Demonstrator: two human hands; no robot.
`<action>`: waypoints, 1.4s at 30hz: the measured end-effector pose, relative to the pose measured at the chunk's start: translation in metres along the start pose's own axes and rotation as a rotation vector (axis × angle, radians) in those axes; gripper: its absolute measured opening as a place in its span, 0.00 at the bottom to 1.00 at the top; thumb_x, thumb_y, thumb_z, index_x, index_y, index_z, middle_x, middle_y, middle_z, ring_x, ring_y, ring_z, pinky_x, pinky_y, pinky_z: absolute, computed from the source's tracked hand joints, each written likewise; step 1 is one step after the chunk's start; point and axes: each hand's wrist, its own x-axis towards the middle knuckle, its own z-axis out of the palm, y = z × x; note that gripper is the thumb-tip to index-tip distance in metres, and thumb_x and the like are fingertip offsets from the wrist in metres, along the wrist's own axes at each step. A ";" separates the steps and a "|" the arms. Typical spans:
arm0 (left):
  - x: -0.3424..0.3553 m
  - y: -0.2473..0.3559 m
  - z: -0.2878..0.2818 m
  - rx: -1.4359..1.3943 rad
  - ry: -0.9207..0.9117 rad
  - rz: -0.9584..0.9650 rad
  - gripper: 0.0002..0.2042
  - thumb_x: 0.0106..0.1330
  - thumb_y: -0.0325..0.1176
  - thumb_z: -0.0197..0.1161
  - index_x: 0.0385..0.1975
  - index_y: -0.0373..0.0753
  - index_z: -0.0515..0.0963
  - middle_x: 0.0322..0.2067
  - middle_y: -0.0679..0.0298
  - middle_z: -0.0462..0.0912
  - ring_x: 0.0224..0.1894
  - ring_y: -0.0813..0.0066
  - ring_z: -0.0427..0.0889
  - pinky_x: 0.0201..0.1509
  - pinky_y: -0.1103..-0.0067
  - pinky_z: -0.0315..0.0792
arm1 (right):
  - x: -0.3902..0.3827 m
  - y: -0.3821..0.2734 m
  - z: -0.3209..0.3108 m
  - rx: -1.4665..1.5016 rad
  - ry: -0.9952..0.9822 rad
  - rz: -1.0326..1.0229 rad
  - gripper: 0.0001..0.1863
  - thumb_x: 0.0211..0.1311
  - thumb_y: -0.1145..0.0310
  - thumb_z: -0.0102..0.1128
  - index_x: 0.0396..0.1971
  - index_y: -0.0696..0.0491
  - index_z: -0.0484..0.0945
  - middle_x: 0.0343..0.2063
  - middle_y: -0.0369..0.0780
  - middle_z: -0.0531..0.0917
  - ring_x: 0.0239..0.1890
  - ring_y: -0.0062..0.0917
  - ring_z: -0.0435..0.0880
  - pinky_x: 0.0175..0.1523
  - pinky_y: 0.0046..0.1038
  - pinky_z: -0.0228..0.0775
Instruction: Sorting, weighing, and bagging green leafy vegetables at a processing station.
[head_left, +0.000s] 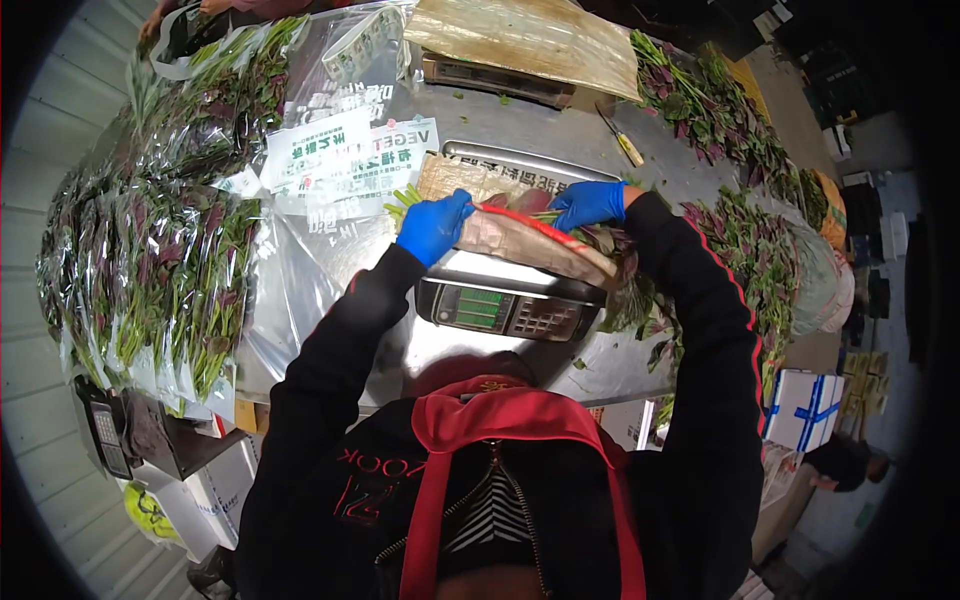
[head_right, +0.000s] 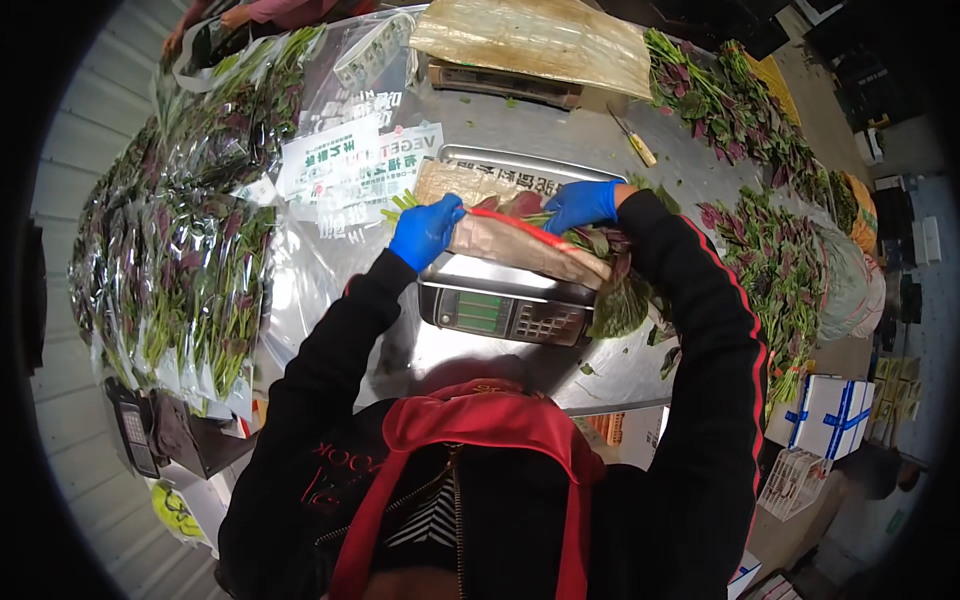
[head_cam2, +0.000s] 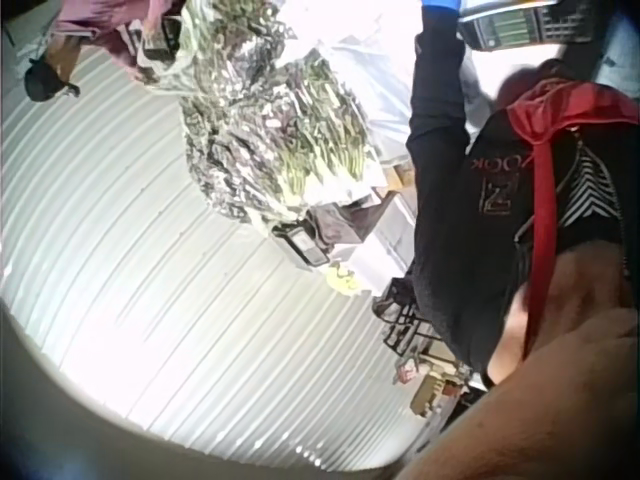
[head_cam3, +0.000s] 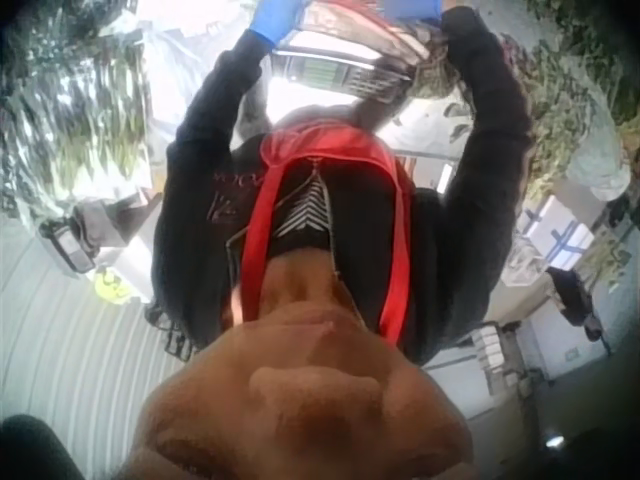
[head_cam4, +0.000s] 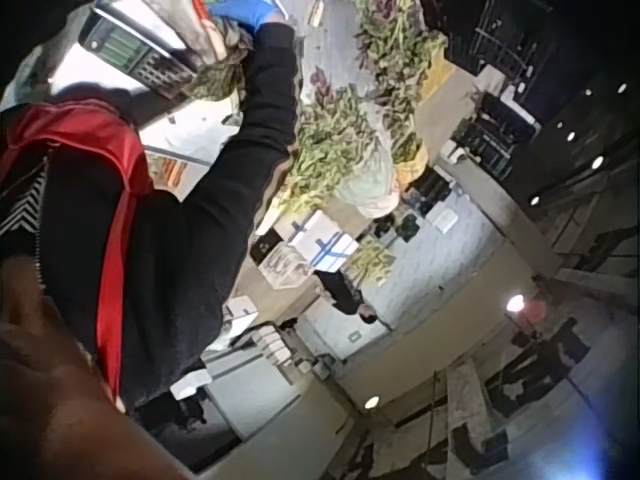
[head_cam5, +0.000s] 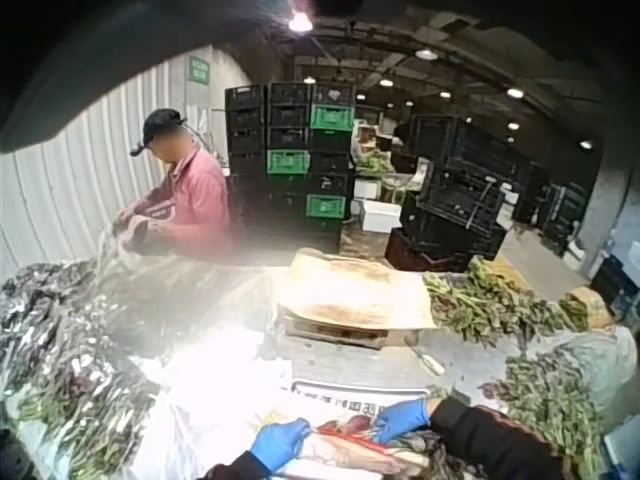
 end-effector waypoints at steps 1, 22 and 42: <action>0.009 -0.002 -0.001 0.005 -0.026 -0.015 0.08 0.58 0.34 0.57 0.37 0.42 0.72 0.23 0.55 0.76 0.28 0.54 0.76 0.31 0.65 0.70 | 0.004 0.015 0.007 0.147 0.071 -0.127 0.30 0.47 0.49 0.61 0.47 0.54 0.74 0.43 0.48 0.78 0.45 0.34 0.77 0.50 0.27 0.66; 0.076 -0.012 -0.003 0.077 0.226 0.492 0.03 0.49 0.30 0.60 0.21 0.39 0.76 0.25 0.58 0.74 0.30 0.57 0.73 0.35 0.67 0.68 | -0.021 -0.066 -0.024 -0.113 0.599 -0.336 0.31 0.51 0.49 0.59 0.52 0.54 0.70 0.48 0.46 0.75 0.44 0.37 0.77 0.47 0.31 0.69; 0.014 0.026 -0.021 -0.104 0.399 0.313 0.07 0.47 0.31 0.62 0.28 0.46 0.77 0.23 0.61 0.71 0.28 0.62 0.72 0.31 0.70 0.64 | -0.028 -0.069 0.049 -0.060 1.374 -0.063 0.25 0.55 0.56 0.56 0.53 0.45 0.68 0.27 0.43 0.80 0.34 0.35 0.79 0.38 0.35 0.70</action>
